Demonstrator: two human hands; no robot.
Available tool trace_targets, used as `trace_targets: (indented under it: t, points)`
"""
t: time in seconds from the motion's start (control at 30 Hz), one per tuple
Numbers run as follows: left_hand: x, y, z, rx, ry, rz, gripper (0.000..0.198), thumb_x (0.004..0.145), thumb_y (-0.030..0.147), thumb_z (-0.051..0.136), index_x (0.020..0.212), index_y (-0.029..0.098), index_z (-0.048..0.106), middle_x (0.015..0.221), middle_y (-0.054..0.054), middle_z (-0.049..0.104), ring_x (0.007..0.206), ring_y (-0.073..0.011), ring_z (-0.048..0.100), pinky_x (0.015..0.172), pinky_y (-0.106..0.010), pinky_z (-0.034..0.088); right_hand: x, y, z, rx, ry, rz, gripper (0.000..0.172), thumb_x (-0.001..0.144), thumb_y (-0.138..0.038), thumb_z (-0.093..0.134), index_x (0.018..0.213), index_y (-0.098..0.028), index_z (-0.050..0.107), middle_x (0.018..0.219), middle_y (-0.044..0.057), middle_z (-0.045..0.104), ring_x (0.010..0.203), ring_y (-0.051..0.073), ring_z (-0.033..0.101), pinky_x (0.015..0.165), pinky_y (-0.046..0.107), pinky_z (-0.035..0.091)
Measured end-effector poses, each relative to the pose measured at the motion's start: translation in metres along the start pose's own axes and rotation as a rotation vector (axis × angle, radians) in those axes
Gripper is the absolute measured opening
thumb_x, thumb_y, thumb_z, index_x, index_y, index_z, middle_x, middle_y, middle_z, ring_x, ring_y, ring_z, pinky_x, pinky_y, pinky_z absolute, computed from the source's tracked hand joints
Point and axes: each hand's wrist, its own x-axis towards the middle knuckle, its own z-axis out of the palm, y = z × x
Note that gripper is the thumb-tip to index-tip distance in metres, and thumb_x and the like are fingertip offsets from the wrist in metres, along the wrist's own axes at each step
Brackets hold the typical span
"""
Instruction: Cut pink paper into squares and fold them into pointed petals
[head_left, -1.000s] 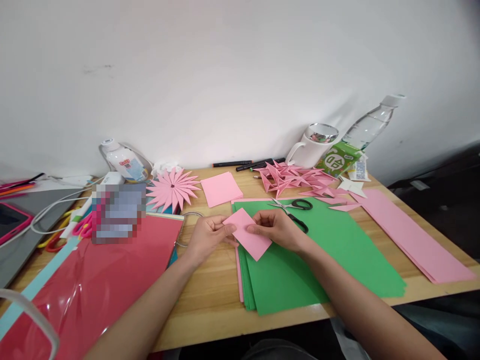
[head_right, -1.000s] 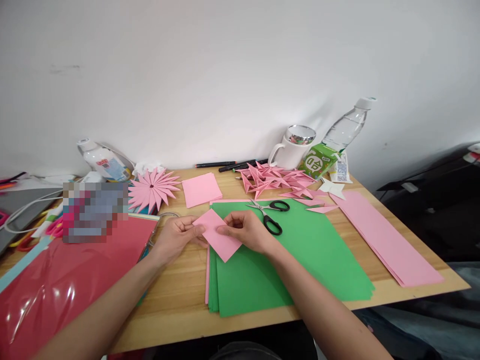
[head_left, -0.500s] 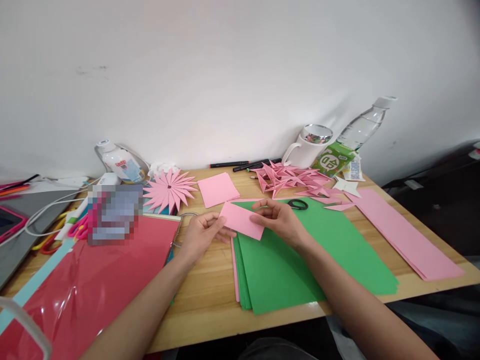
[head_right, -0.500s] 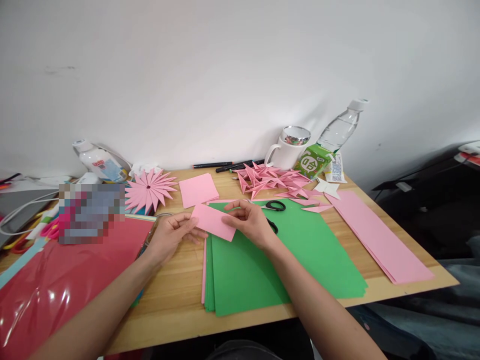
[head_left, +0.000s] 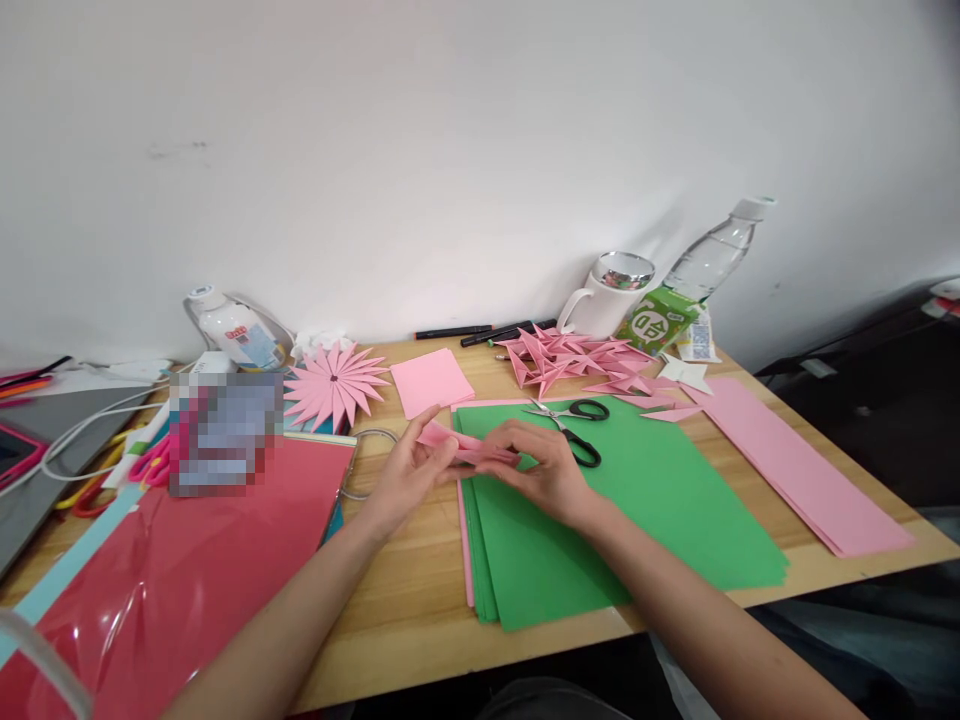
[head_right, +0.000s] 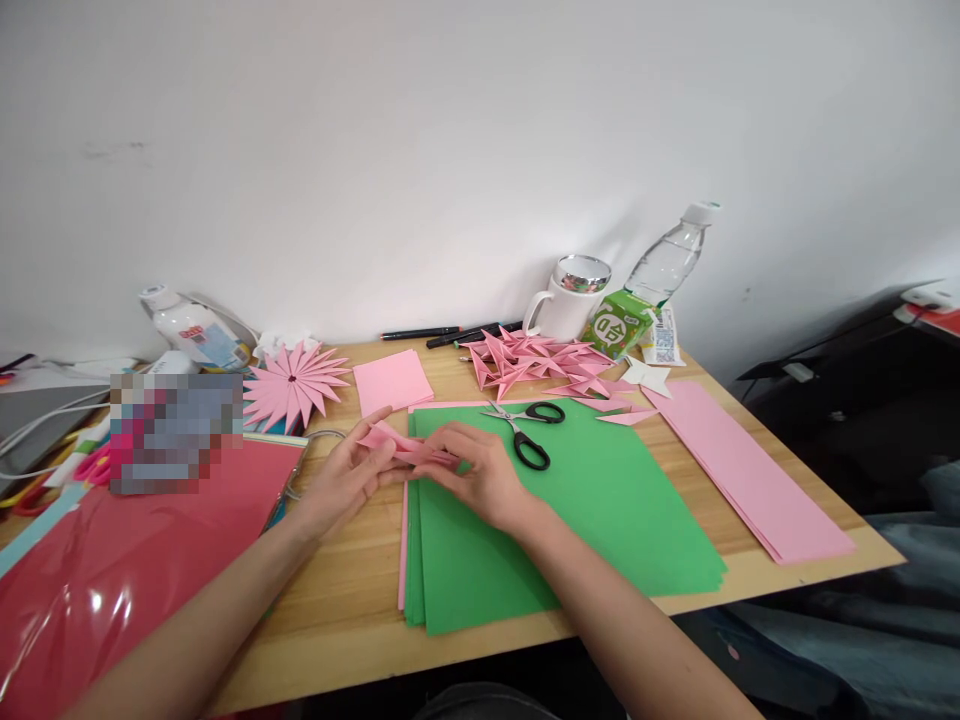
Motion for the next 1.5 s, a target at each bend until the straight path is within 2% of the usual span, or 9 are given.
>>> trace_targets:
  t: [0.17, 0.43, 0.8, 0.93, 1.03, 1.1, 1.17, 1.27, 1.5]
  points:
    - [-0.003, 0.006, -0.003, -0.003, 0.043, -0.009, 0.079, 0.072, 0.021, 0.071, 0.14, 0.026, 0.032, 0.067, 0.005, 0.062, 0.066, -0.0102, 0.06, 0.074, -0.028, 0.049, 0.001, 0.002, -0.004, -0.011, 0.028, 0.063, 0.03, 0.083, -0.043, 0.06, 0.1, -0.02, 0.065, 0.096, 0.009, 0.069, 0.09, 0.022, 0.064, 0.078, 0.034, 0.05]
    - [0.0, 0.012, -0.003, -0.129, 0.023, 0.053, 0.063, 0.071, 0.014, 0.07, 0.13, 0.018, 0.047, 0.116, -0.01, 0.064, 0.112, -0.0243, 0.055, 0.094, -0.037, 0.044, 0.003, 0.007, -0.005, 0.063, 0.092, 0.243, 0.022, 0.08, -0.027, 0.062, 0.102, -0.022, 0.066, 0.103, 0.007, 0.067, 0.096, 0.022, 0.061, 0.084, 0.036, 0.049]
    - [0.001, 0.008, -0.001, -0.069, 0.024, 0.024, 0.05, 0.072, 0.019, 0.07, 0.119, 0.016, 0.054, 0.117, -0.011, 0.063, 0.11, -0.0253, 0.057, 0.091, -0.037, 0.048, 0.001, -0.005, -0.017, -0.433, -0.145, -0.14, 0.039, 0.07, -0.038, 0.074, 0.106, -0.024, 0.065, 0.148, 0.01, 0.026, 0.133, 0.036, 0.024, 0.101, 0.057, 0.033]
    - [-0.001, -0.007, -0.001, 0.197, -0.088, 0.052, 0.062, 0.078, 0.027, 0.065, 0.134, 0.02, 0.038, 0.129, -0.015, 0.054, 0.114, -0.0281, 0.055, 0.091, -0.043, 0.048, -0.011, -0.002, -0.027, -0.391, -0.262, -0.143, 0.027, 0.082, -0.019, 0.061, 0.109, -0.02, 0.061, 0.127, 0.014, 0.054, 0.112, 0.026, 0.051, 0.089, 0.045, 0.049]
    - [-0.004, -0.012, 0.0, 0.675, -0.055, 0.363, 0.074, 0.08, 0.029, 0.063, 0.142, 0.028, 0.022, 0.145, -0.013, 0.035, 0.129, -0.0271, 0.04, 0.101, -0.047, 0.039, -0.026, 0.003, -0.033, -0.367, -0.256, -0.116, 0.027, 0.083, -0.025, 0.062, 0.109, -0.019, 0.061, 0.114, 0.014, 0.06, 0.107, 0.027, 0.054, 0.086, 0.045, 0.051]
    - [-0.006, -0.013, 0.0, 1.037, -0.124, 0.582, 0.062, 0.079, 0.035, 0.065, 0.135, 0.026, 0.04, 0.149, -0.012, 0.028, 0.136, -0.03, 0.027, 0.107, -0.052, 0.028, -0.034, 0.007, -0.037, -0.35, -0.25, -0.093, 0.029, 0.081, -0.028, 0.064, 0.109, -0.019, 0.061, 0.113, 0.014, 0.06, 0.107, 0.027, 0.055, 0.086, 0.045, 0.051]
    - [-0.006, -0.013, 0.0, 1.26, -0.277, 0.737, 0.056, 0.073, 0.045, 0.067, 0.123, 0.022, 0.054, 0.138, -0.014, 0.046, 0.134, -0.0326, 0.03, 0.109, -0.058, 0.021, -0.037, 0.011, -0.04, -0.328, -0.244, -0.074, 0.032, 0.08, -0.03, 0.065, 0.11, -0.02, 0.061, 0.114, 0.013, 0.06, 0.107, 0.026, 0.055, 0.087, 0.044, 0.051]
    - [-0.004, -0.018, -0.001, 1.395, -0.428, 0.764, 0.054, 0.076, 0.048, 0.062, 0.121, 0.018, 0.055, 0.119, -0.014, 0.062, 0.123, -0.0304, 0.047, 0.106, -0.056, 0.029, -0.035, 0.016, -0.043, -0.296, -0.257, -0.07, 0.032, 0.077, -0.032, 0.068, 0.106, -0.02, 0.063, 0.114, 0.012, 0.061, 0.108, 0.026, 0.055, 0.089, 0.044, 0.05]
    - [-0.002, -0.024, 0.002, 1.511, -0.342, 0.756, 0.034, 0.089, 0.033, 0.049, 0.116, 0.014, 0.058, 0.118, -0.015, 0.063, 0.117, -0.0266, 0.053, 0.097, -0.044, 0.046, -0.018, 0.026, -0.05, -0.21, -0.26, -0.009, 0.019, 0.085, -0.03, 0.06, 0.1, -0.021, 0.065, 0.11, 0.011, 0.063, 0.105, 0.024, 0.056, 0.089, 0.043, 0.048]
